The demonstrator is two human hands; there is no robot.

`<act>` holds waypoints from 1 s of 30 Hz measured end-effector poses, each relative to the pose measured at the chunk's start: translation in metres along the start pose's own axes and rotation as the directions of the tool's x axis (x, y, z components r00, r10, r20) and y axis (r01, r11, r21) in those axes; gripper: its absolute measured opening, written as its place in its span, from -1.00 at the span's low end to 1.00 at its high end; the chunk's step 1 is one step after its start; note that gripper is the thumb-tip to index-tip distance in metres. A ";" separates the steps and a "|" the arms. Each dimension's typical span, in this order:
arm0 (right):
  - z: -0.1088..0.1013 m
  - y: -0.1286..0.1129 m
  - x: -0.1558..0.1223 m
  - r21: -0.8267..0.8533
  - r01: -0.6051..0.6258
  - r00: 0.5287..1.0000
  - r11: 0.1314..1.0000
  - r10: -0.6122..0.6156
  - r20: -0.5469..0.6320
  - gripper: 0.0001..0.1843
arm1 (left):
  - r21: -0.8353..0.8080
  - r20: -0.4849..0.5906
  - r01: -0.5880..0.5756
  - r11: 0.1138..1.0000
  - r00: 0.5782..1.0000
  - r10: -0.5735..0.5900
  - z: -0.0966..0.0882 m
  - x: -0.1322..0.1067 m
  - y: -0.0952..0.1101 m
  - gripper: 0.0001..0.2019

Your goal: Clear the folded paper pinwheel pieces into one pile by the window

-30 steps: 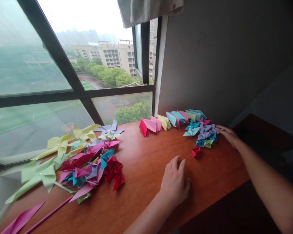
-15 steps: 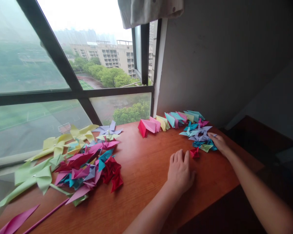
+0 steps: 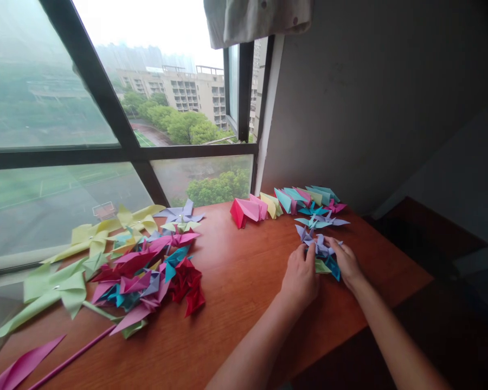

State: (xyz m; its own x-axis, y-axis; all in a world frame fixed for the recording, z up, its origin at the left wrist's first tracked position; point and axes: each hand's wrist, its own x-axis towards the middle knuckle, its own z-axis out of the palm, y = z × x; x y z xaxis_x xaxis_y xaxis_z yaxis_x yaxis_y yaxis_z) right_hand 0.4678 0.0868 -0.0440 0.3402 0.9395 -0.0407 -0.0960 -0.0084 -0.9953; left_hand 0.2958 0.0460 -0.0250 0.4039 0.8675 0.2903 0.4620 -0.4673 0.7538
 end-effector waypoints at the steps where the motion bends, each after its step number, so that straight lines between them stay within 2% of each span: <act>1: 0.006 -0.002 -0.008 0.047 -0.012 1.000 0.999 0.014 -0.025 -0.55 | -0.031 -0.011 0.001 1.000 1.000 -0.001 -0.001 -0.002 0.000 -0.19; 4: 0.019 -0.005 -0.030 0.196 -0.067 0.995 0.978 0.079 -0.054 -0.61 | -0.132 -0.068 0.009 0.991 0.997 -0.019 -0.006 -0.008 0.002 -0.18; 9: 0.041 -0.009 -0.056 0.438 -0.205 0.978 0.875 0.205 0.048 -0.72 | -0.319 -0.225 0.015 0.948 0.970 -0.091 -0.014 -0.017 0.000 -0.25; 11: 0.053 -0.011 -0.063 0.513 -0.251 0.967 0.821 0.238 0.093 -0.73 | -0.392 -0.307 0.045 0.919 0.935 -0.177 -0.017 -0.020 -0.005 -0.34; 14: 0.077 -0.017 -0.072 0.594 -0.299 0.951 0.747 0.283 0.123 -0.73 | -0.504 -0.400 0.104 0.857 0.852 -0.339 -0.027 -0.024 -0.012 -0.49; 17: 0.110 -0.025 -0.081 0.649 -0.324 0.941 0.689 0.303 0.149 -0.73 | -0.592 -0.451 0.126 0.796 0.767 -0.456 -0.050 -0.032 -0.016 -0.59; 20: 0.157 -0.038 -0.093 0.668 -0.340 0.939 0.662 0.270 0.211 -0.74 | -0.628 -0.506 0.112 0.770 0.692 -0.514 -0.089 -0.046 -0.016 -0.63; 23: 0.218 -0.053 -0.107 0.639 -0.424 0.903 0.642 0.239 0.358 -0.74 | -0.622 -0.565 0.099 0.777 0.630 -0.533 -0.142 -0.065 -0.017 -0.62; 25: 0.263 -0.063 -0.117 0.602 -0.456 0.874 0.656 0.201 0.443 -0.76 | -0.520 -0.657 0.138 0.843 0.567 -0.497 -0.183 -0.080 -0.023 -0.62; 26: 0.285 -0.067 -0.122 0.589 -0.450 0.869 0.671 0.179 0.461 -0.76 | -0.430 -0.704 0.173 0.886 0.550 -0.449 -0.203 -0.088 -0.028 -0.63; 28: 0.321 -0.071 -0.130 0.550 -0.420 0.859 0.722 0.119 0.498 -0.70 | -0.221 -0.770 0.257 0.941 0.546 -0.330 -0.241 -0.105 -0.039 -0.65; 30: 0.344 -0.071 -0.136 0.506 -0.376 0.854 0.776 0.078 0.515 -0.67 | 0.013 -0.787 0.370 0.929 0.577 -0.219 -0.271 -0.123 -0.050 -0.68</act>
State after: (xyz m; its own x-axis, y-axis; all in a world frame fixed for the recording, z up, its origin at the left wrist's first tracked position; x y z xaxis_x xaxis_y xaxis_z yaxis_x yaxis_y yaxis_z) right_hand 0.1061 0.0778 0.0622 -0.1990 0.9777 -0.0674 -0.6754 -0.1867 -0.7134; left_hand 0.0092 0.0085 0.0615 -0.4899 0.7367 0.4661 0.5885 -0.1149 0.8003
